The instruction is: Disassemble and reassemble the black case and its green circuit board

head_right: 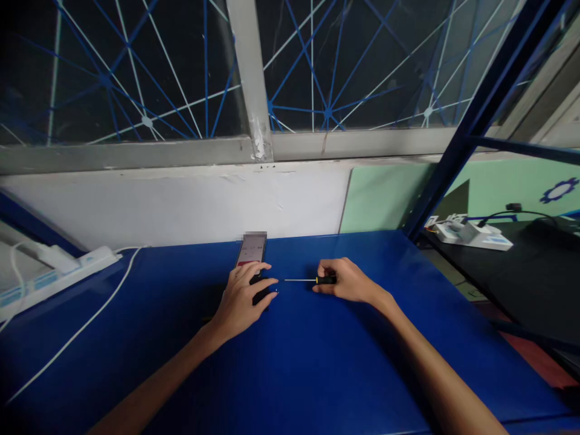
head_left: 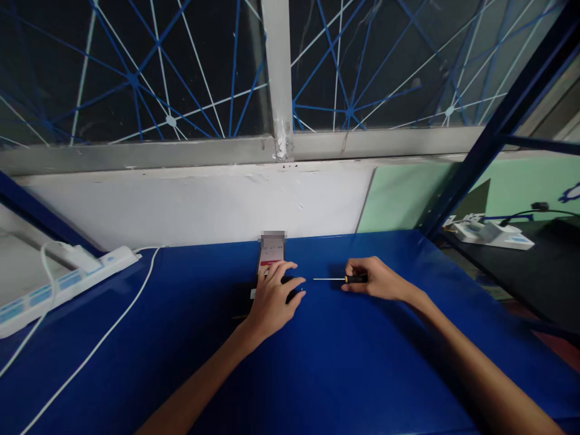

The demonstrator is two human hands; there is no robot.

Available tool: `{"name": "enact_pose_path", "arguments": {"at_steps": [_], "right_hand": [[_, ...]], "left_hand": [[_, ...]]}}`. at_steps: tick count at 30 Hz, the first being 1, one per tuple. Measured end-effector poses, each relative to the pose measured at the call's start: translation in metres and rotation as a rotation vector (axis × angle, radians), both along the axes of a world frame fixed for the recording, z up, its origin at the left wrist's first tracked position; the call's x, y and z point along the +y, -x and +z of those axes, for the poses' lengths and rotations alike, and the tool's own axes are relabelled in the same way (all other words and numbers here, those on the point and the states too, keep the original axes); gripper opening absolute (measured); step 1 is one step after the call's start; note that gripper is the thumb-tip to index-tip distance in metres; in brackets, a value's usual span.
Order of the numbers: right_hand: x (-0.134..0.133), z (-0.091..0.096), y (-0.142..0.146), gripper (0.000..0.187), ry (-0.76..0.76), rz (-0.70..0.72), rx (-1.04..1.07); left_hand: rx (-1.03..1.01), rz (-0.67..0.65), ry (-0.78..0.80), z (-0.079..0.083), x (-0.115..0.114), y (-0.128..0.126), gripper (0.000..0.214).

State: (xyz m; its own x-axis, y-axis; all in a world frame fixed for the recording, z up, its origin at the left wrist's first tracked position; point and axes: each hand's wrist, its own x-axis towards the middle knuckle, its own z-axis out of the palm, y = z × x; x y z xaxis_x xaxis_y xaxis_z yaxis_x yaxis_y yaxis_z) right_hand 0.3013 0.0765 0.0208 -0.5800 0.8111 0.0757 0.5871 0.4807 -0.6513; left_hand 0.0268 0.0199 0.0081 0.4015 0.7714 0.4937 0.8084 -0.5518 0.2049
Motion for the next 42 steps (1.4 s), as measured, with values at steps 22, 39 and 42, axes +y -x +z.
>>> {"name": "enact_pose_path", "arguments": {"at_steps": [22,39,42], "right_hand": [[-0.003,0.003,0.003,0.024,-0.052,-0.01,-0.085],[-0.005,0.002,0.007,0.022,-0.062,0.002,-0.115],[-0.005,0.002,0.009,0.022,-0.061,-0.003,-0.123]], "left_hand": [[0.388,0.203,0.39,0.024,-0.047,0.058,0.075],[0.58,0.015,0.449,0.038,-0.063,0.081,0.118],[0.567,-0.035,0.474,0.04,-0.06,0.082,0.116]]}}
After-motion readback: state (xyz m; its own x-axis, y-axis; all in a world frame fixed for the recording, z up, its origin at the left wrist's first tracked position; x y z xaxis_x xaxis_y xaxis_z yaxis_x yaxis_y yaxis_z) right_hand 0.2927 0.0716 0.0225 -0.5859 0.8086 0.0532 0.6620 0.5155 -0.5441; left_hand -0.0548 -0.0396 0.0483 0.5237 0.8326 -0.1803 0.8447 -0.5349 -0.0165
